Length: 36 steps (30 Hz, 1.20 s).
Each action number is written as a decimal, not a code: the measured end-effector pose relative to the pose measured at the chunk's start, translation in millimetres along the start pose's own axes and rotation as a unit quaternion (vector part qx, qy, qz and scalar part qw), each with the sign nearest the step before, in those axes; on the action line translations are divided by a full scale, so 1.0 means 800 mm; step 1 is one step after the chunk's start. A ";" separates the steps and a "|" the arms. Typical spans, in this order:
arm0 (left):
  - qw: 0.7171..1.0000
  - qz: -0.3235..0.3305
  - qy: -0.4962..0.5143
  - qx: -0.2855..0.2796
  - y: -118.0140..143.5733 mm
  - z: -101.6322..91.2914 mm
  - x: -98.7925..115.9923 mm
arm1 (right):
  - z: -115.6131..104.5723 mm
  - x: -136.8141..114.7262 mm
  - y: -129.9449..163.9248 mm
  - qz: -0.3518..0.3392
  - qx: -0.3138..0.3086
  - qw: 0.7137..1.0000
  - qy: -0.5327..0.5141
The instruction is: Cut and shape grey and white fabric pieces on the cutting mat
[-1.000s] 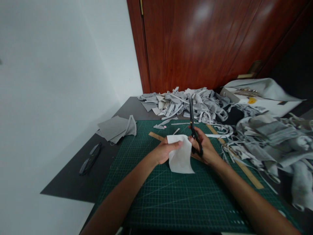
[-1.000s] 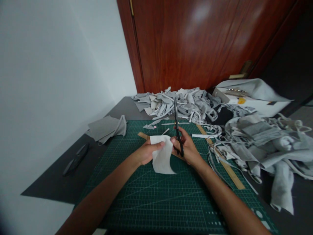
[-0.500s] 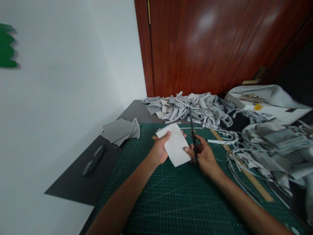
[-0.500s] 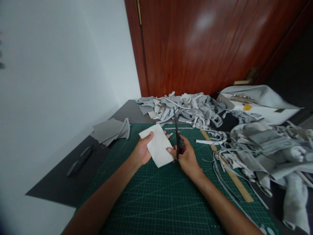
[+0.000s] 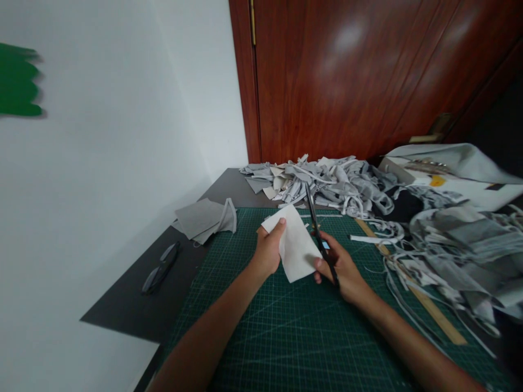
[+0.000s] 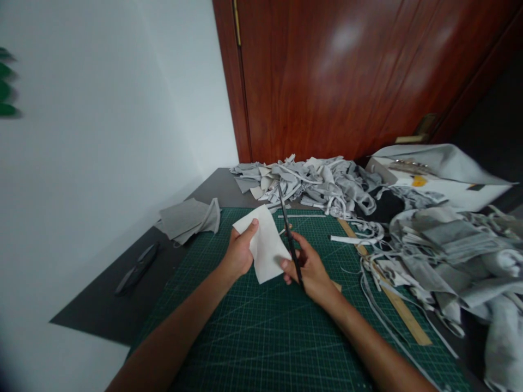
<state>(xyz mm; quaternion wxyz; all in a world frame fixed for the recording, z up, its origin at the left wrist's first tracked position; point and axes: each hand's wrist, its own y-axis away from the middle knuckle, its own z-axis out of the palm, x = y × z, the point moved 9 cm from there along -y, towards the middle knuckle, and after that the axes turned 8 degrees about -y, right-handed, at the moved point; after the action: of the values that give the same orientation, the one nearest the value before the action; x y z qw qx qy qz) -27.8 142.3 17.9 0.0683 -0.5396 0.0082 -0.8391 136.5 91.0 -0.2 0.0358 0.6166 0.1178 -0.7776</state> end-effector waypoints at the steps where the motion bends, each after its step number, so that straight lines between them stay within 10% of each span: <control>1: 1.000 0.000 0.014 0.004 0.000 0.000 0.003 | 0.004 -0.001 0.002 -0.005 -0.025 1.000 0.004; 9: 1.000 0.007 0.010 0.017 -0.004 -0.006 0.014 | 0.021 0.000 0.010 0.006 -0.140 0.988 0.057; 36: 0.994 0.051 -0.085 0.036 -0.011 -0.022 0.026 | 0.027 0.002 0.008 -0.011 -0.112 0.992 0.058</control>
<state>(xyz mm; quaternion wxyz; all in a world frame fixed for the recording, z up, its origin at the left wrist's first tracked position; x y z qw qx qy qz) -52.9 147.1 30.1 0.1304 -0.6050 0.0000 -0.7855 116.7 80.4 1.8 0.0889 0.6512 0.2127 -0.7231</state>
